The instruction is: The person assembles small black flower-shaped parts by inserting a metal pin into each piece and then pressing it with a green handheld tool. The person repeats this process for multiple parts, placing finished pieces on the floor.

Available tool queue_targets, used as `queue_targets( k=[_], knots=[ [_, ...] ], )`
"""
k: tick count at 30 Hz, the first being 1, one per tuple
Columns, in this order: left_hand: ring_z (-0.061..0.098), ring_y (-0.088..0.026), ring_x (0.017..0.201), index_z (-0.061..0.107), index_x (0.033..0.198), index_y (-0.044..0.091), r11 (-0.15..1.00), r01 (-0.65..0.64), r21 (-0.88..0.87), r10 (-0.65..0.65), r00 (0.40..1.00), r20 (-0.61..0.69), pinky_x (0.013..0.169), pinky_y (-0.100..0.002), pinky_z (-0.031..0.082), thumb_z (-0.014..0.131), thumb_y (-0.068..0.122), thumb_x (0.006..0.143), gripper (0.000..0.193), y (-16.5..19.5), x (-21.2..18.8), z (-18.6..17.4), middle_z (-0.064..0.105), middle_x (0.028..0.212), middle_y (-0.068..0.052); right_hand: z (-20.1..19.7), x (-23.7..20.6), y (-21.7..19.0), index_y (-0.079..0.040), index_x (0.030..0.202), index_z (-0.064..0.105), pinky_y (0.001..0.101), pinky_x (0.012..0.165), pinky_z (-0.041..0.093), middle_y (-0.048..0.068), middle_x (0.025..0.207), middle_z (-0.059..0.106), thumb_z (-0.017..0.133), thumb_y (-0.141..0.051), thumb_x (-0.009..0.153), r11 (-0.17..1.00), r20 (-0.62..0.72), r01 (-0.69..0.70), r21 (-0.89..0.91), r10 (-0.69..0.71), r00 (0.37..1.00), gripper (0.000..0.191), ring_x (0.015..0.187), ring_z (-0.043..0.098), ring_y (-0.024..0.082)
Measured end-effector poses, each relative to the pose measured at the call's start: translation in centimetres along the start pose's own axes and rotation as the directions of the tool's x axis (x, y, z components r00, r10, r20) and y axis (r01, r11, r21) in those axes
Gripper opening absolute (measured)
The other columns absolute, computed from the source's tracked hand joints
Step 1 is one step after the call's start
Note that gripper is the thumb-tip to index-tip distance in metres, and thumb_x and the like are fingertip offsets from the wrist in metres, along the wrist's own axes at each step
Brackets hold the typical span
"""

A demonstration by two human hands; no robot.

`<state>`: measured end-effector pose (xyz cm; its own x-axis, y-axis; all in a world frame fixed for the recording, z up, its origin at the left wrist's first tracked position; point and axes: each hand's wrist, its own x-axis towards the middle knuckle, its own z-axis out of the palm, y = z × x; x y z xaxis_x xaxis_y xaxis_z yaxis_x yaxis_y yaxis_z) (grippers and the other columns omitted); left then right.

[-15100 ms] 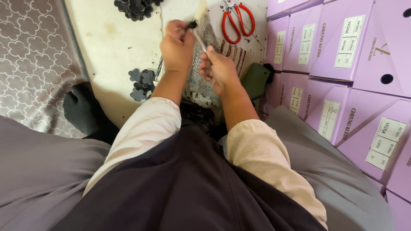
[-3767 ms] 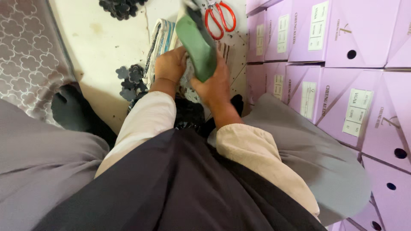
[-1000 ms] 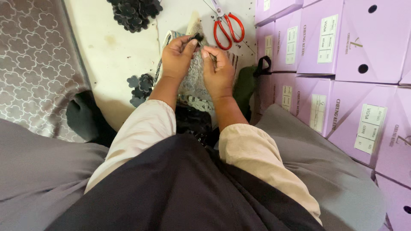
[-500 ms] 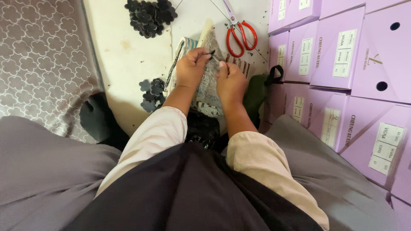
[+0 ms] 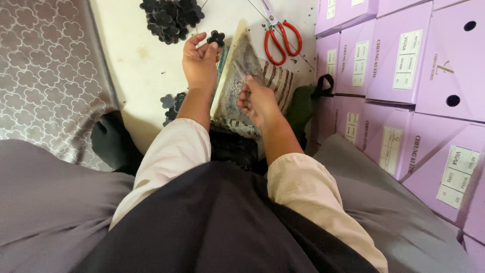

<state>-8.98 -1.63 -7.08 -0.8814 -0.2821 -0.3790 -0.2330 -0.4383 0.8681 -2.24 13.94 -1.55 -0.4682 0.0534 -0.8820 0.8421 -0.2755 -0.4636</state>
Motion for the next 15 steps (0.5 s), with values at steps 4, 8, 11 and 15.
queue_targets(
  k=[4, 8, 11, 15],
  knots=[
    [0.071, -0.015, 0.086, 0.056, 0.123, -0.001, 0.964, 0.051, -0.262, -0.064, 0.997, -0.041, 0.073, -0.030, 0.056, 0.068, -0.001, 0.098, 0.028, 1.2, 1.6, -0.4, 0.073, 0.097, -0.009, -1.4, 1.0, 1.2, -0.014, 0.087, 0.059, 0.0306, 0.060, 0.043, -0.001, 0.073, 0.063, 0.048, -0.044, 0.105, 0.999, -0.138, 0.035, -0.018, -0.037, 0.990, 0.036, 0.063, 0.062, 0.015],
    [0.070, -0.013, 0.093, 0.055, 0.127, 0.002, 0.953, -0.037, -0.301, 0.006, 0.994, -0.105, 0.073, -0.028, 0.055, 0.070, 0.004, 0.095, 0.035, 2.9, 3.6, -1.6, 0.072, 0.106, -0.005, -2.8, 2.7, 3.0, -0.013, 0.089, 0.057, 0.0316, 0.059, 0.044, 0.001, 0.074, 0.065, 0.045, -0.045, 0.105, 0.997, -0.204, 0.019, -0.074, -0.034, 0.978, 0.038, 0.063, 0.064, 0.016],
    [0.068, -0.012, 0.098, 0.055, 0.133, 0.005, 0.973, -0.230, 0.004, 0.227, 0.958, -0.174, 0.081, -0.026, 0.055, 0.073, 0.008, 0.096, 0.040, 4.0, 3.9, -4.6, 0.071, 0.110, -0.003, -3.0, 3.2, 4.0, -0.012, 0.091, 0.058, 0.0318, 0.058, 0.044, 0.002, 0.074, 0.066, 0.044, -0.046, 0.105, 0.989, -0.191, 0.071, -0.129, -0.095, 0.977, 0.040, 0.063, 0.065, 0.016],
    [0.058, -0.010, 0.078, 0.067, 0.119, 0.006, 0.894, 0.045, 0.445, 0.144, 0.913, -0.382, 0.069, -0.027, 0.055, 0.072, 0.019, 0.096, 0.026, 4.1, 0.7, -10.5, 0.067, 0.094, -0.001, -3.0, 3.6, 4.4, -0.010, 0.092, 0.060, 0.0312, 0.059, 0.046, 0.002, 0.076, 0.069, 0.045, -0.047, 0.103, 0.971, -0.216, 0.126, -0.201, -0.170, 0.961, 0.041, 0.063, 0.065, 0.016]
  ],
)
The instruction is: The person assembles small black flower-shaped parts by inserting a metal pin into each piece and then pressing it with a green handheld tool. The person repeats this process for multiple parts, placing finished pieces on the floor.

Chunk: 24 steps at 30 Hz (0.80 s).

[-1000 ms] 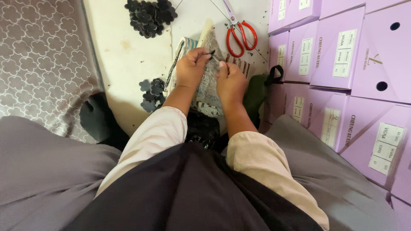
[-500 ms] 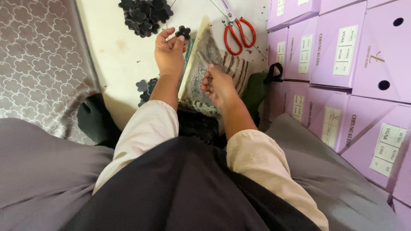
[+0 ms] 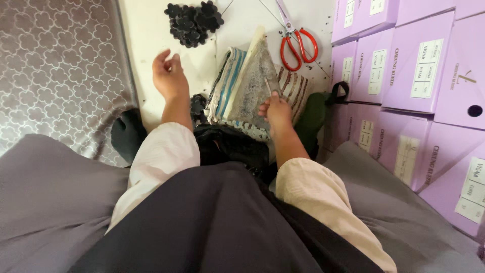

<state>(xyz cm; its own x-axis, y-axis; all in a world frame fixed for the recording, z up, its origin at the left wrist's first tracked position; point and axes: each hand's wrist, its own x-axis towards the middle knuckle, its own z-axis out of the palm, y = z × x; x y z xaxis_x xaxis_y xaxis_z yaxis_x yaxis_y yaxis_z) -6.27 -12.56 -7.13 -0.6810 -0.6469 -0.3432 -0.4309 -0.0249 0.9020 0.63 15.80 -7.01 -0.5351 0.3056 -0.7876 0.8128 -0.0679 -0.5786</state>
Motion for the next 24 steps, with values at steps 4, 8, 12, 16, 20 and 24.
queue_targets(
  k=[4, 8, 12, 16, 20, 24],
  knots=[
    [0.065, -0.014, 0.075, 0.070, 0.106, 0.007, 0.965, -0.003, 0.261, 0.017, 0.998, -0.052, 0.070, -0.032, 0.053, 0.068, 0.028, 0.103, 0.022, -4.2, -3.4, -5.5, 0.071, 0.086, -0.005, 0.1, -0.4, 1.6, -0.010, 0.091, 0.059, 0.0319, 0.055, 0.044, 0.004, 0.076, 0.067, 0.048, -0.044, 0.103, 0.997, -0.055, 0.070, -0.042, -0.072, 0.996, 0.038, 0.061, 0.064, 0.017],
    [0.068, -0.025, 0.084, 0.071, 0.108, 0.011, 0.821, -0.295, 0.489, 0.231, 0.955, 0.188, 0.078, -0.039, 0.055, 0.072, 0.024, 0.096, 0.018, -6.0, -6.1, -8.2, 0.069, 0.101, -0.009, 0.3, -1.2, 2.6, -0.004, 0.091, 0.059, 0.0336, 0.057, 0.055, 0.007, 0.079, 0.063, 0.055, -0.034, 0.105, 0.969, -0.006, 0.192, 0.158, -0.194, 0.981, 0.033, 0.064, 0.064, 0.018],
    [0.061, -0.037, 0.099, 0.070, 0.119, 0.007, 0.684, -0.512, 0.519, 0.468, 0.854, 0.226, 0.080, -0.045, 0.054, 0.076, 0.015, 0.081, 0.040, -6.2, -7.5, -9.2, 0.061, 0.114, -0.021, 0.1, -2.3, 2.7, -0.003, 0.093, 0.063, 0.0316, 0.059, 0.055, 0.007, 0.080, 0.065, 0.055, -0.032, 0.104, 0.976, 0.008, 0.210, 0.063, -0.211, 0.977, 0.032, 0.066, 0.065, 0.016],
    [0.060, -0.037, 0.107, 0.074, 0.099, 0.014, 0.557, -0.517, 0.650, 0.472, 0.841, 0.265, 0.091, -0.048, 0.051, 0.080, 0.015, 0.075, 0.025, -5.7, -7.4, -8.6, 0.067, 0.104, -0.013, -0.3, -3.3, 2.8, 0.001, 0.092, 0.063, 0.0316, 0.060, 0.056, 0.006, 0.080, 0.065, 0.058, -0.031, 0.103, 0.963, 0.024, 0.267, 0.025, -0.268, 0.963, 0.035, 0.068, 0.066, 0.016],
    [0.063, -0.033, 0.100, 0.073, 0.091, 0.012, 0.667, -0.357, 0.653, 0.256, 0.934, 0.250, 0.090, -0.044, 0.053, 0.079, 0.012, 0.078, 0.014, -4.7, -7.0, -7.8, 0.068, 0.101, -0.012, -0.3, -3.4, 2.7, 0.000, 0.091, 0.064, 0.0307, 0.060, 0.057, 0.008, 0.076, 0.067, 0.058, -0.032, 0.103, 0.974, 0.005, 0.228, -0.011, -0.228, 0.974, 0.035, 0.065, 0.066, 0.016],
    [0.070, -0.027, 0.085, 0.066, 0.108, 0.013, 0.832, -0.103, 0.544, -0.010, 0.979, 0.201, 0.081, -0.040, 0.055, 0.079, 0.018, 0.079, 0.032, -3.7, -7.3, -7.2, 0.071, 0.090, -0.009, -0.5, -3.3, 2.3, 0.001, 0.091, 0.065, 0.0313, 0.058, 0.057, 0.008, 0.077, 0.067, 0.059, -0.031, 0.102, 0.972, 0.000, 0.234, 0.006, -0.234, 0.972, 0.034, 0.065, 0.067, 0.017]
  ],
)
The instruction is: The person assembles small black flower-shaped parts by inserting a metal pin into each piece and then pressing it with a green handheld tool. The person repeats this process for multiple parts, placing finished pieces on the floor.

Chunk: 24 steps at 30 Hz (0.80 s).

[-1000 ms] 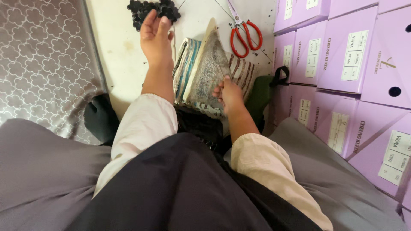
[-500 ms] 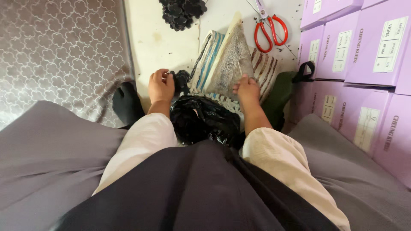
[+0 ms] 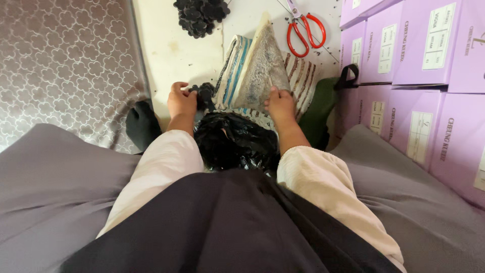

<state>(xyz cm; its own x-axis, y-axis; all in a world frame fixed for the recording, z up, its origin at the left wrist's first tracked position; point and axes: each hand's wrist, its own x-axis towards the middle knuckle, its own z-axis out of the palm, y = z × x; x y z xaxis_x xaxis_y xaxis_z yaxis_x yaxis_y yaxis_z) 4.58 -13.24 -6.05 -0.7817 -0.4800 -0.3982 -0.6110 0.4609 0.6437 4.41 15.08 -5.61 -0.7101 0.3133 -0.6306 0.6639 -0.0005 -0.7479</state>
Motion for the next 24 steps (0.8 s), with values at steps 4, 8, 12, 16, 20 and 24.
queue_targets(
  k=[4, 8, 12, 16, 20, 24],
  knots=[
    [0.072, -0.024, 0.088, 0.071, 0.097, 0.009, 0.992, 0.103, 0.067, -0.102, 0.995, -0.013, 0.083, -0.037, 0.056, 0.082, 0.023, 0.081, 0.025, 0.8, 0.5, 0.7, 0.073, 0.090, -0.006, -0.3, -0.1, -0.2, 0.002, 0.097, 0.067, 0.0305, 0.057, 0.058, 0.009, 0.075, 0.070, 0.060, -0.032, 0.101, 0.997, -0.026, 0.008, -0.083, -0.011, 1.000, 0.035, 0.063, 0.069, 0.016],
    [0.068, -0.031, 0.094, 0.072, 0.094, 0.009, 0.966, 0.063, 0.252, -0.061, 0.998, -0.018, 0.084, -0.041, 0.053, 0.082, 0.024, 0.083, 0.021, 0.7, 1.4, 1.7, 0.069, 0.098, -0.012, -0.6, 0.2, -0.2, 0.002, 0.100, 0.069, 0.0317, 0.056, 0.057, 0.010, 0.075, 0.072, 0.063, -0.033, 0.099, 0.996, -0.053, 0.008, -0.087, -0.013, 0.999, 0.036, 0.061, 0.069, 0.016],
    [0.065, -0.037, 0.093, 0.065, 0.092, 0.005, 0.947, -0.140, 0.289, 0.210, 0.950, -0.229, 0.078, -0.046, 0.051, 0.079, 0.015, 0.088, 0.018, 0.2, 1.0, 2.6, 0.069, 0.100, -0.016, -0.8, 0.5, 0.1, 0.001, 0.101, 0.070, 0.0313, 0.056, 0.056, 0.009, 0.074, 0.073, 0.064, -0.035, 0.098, 0.991, -0.053, 0.003, -0.131, -0.010, 0.999, 0.036, 0.059, 0.067, 0.016],
    [0.068, -0.029, 0.084, 0.056, 0.109, 0.004, 0.987, -0.158, -0.029, 0.149, 0.967, -0.209, 0.079, -0.040, 0.054, 0.069, 0.010, 0.101, 0.017, 1.5, 0.9, 3.0, 0.070, 0.092, -0.013, -0.9, 0.7, 0.3, 0.000, 0.100, 0.070, 0.0326, 0.058, 0.056, 0.009, 0.074, 0.073, 0.064, -0.036, 0.098, 0.987, -0.060, 0.015, -0.158, -0.025, 0.998, 0.036, 0.060, 0.068, 0.017],
    [0.071, -0.018, 0.076, 0.053, 0.129, 0.009, 0.902, -0.347, -0.256, 0.351, 0.936, -0.031, 0.070, -0.031, 0.055, 0.070, 0.005, 0.091, 0.042, 5.1, 0.5, 5.2, 0.075, 0.090, -0.006, -1.4, 0.2, 0.4, -0.004, 0.100, 0.070, 0.0349, 0.065, 0.055, 0.008, 0.075, 0.075, 0.066, -0.032, 0.098, 0.939, -0.198, 0.121, -0.323, -0.192, 0.961, 0.029, 0.064, 0.071, 0.018],
    [0.075, -0.021, 0.083, 0.069, 0.112, 0.012, 0.861, -0.393, -0.322, 0.484, 0.827, 0.287, 0.077, -0.031, 0.060, 0.077, 0.012, 0.094, 0.020, 8.7, -0.7, 9.7, 0.079, 0.095, -0.006, -1.9, 0.2, 0.4, -0.006, 0.105, 0.067, 0.0331, 0.073, 0.056, 0.006, 0.088, 0.076, 0.071, -0.021, 0.096, 0.829, -0.276, 0.402, -0.389, -0.521, 0.807, 0.018, 0.077, 0.072, 0.016]
  ],
)
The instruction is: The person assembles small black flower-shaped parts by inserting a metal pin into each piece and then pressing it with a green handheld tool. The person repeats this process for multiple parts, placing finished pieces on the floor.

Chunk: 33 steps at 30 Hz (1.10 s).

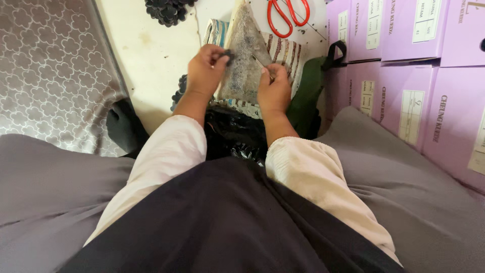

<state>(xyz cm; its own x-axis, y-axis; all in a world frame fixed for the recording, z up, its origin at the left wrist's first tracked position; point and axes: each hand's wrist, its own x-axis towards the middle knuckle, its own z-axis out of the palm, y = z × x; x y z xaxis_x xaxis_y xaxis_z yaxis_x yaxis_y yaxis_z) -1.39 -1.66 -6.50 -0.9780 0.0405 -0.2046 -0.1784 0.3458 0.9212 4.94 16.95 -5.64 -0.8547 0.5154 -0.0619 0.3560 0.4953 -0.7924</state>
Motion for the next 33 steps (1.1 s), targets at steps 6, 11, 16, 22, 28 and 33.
queue_targets(
  k=[6, 11, 16, 22, 28, 33],
  knots=[
    [0.070, -0.032, 0.092, 0.068, 0.119, 0.019, 0.883, -0.200, 0.424, 0.176, 0.980, 0.095, 0.082, -0.046, 0.054, 0.082, 0.022, 0.089, 0.034, 1.4, 1.0, 2.2, 0.074, 0.098, -0.006, 1.6, 1.4, -0.6, -0.005, 0.104, 0.067, 0.0260, 0.073, 0.055, 0.005, 0.091, 0.073, 0.077, -0.015, 0.091, 0.967, 0.112, 0.003, 0.253, -0.033, 0.993, 0.020, 0.079, 0.067, 0.011],
    [0.058, -0.033, 0.106, 0.059, 0.127, 0.017, 0.874, -0.207, 0.439, 0.310, 0.934, -0.176, 0.089, -0.047, 0.048, 0.088, 0.027, 0.078, 0.059, 0.2, 0.5, 2.3, 0.065, 0.110, -0.008, 2.4, 2.2, -1.8, -0.004, 0.112, 0.070, 0.0280, 0.079, 0.054, 0.006, 0.097, 0.072, 0.071, -0.013, 0.099, 0.945, 0.155, 0.125, 0.304, -0.178, 0.972, 0.016, 0.087, 0.065, 0.013],
    [0.059, -0.029, 0.107, 0.059, 0.126, 0.016, 0.954, -0.171, 0.248, 0.240, 0.929, -0.281, 0.094, -0.043, 0.051, 0.084, 0.018, 0.089, 0.044, -2.8, 0.0, 2.0, 0.063, 0.108, -0.005, 2.5, 2.4, -2.0, -0.006, 0.117, 0.064, 0.0307, 0.083, 0.057, 0.006, 0.098, 0.076, 0.059, -0.021, 0.109, 0.949, 0.030, 0.265, 0.171, -0.274, 0.961, 0.017, 0.090, 0.073, 0.014],
    [0.057, -0.034, 0.106, 0.069, 0.104, 0.019, 0.920, -0.283, 0.270, 0.355, 0.895, -0.270, 0.092, -0.045, 0.050, 0.088, 0.020, 0.083, 0.028, -3.2, -0.7, 2.7, 0.062, 0.110, -0.007, 3.4, 2.1, -1.1, -0.006, 0.118, 0.059, 0.0295, 0.084, 0.061, 0.007, 0.099, 0.076, 0.051, -0.026, 0.112, 0.934, 0.129, 0.155, 0.322, -0.205, 0.970, 0.022, 0.090, 0.075, 0.014],
    [0.057, -0.034, 0.106, 0.071, 0.098, 0.018, 0.950, -0.213, 0.229, 0.277, 0.911, -0.305, 0.090, -0.045, 0.051, 0.087, 0.021, 0.085, 0.021, -2.9, -0.7, 3.3, 0.062, 0.108, -0.006, 3.8, 1.6, -0.9, -0.006, 0.120, 0.058, 0.0306, 0.086, 0.059, 0.008, 0.101, 0.077, 0.053, -0.024, 0.112, 0.926, 0.186, 0.162, 0.342, -0.236, 0.954, 0.021, 0.096, 0.075, 0.016],
    [0.058, -0.034, 0.106, 0.071, 0.099, 0.019, 0.958, -0.180, 0.224, 0.246, 0.918, -0.312, 0.090, -0.044, 0.051, 0.088, 0.022, 0.084, 0.023, -2.8, -0.6, 3.4, 0.062, 0.109, -0.006, 3.8, 1.1, -1.1, -0.007, 0.117, 0.060, 0.0307, 0.084, 0.060, 0.008, 0.100, 0.078, 0.054, -0.022, 0.111, 0.960, 0.190, 0.187, 0.210, -0.227, 0.955, 0.017, 0.094, 0.077, 0.015]
  ],
)
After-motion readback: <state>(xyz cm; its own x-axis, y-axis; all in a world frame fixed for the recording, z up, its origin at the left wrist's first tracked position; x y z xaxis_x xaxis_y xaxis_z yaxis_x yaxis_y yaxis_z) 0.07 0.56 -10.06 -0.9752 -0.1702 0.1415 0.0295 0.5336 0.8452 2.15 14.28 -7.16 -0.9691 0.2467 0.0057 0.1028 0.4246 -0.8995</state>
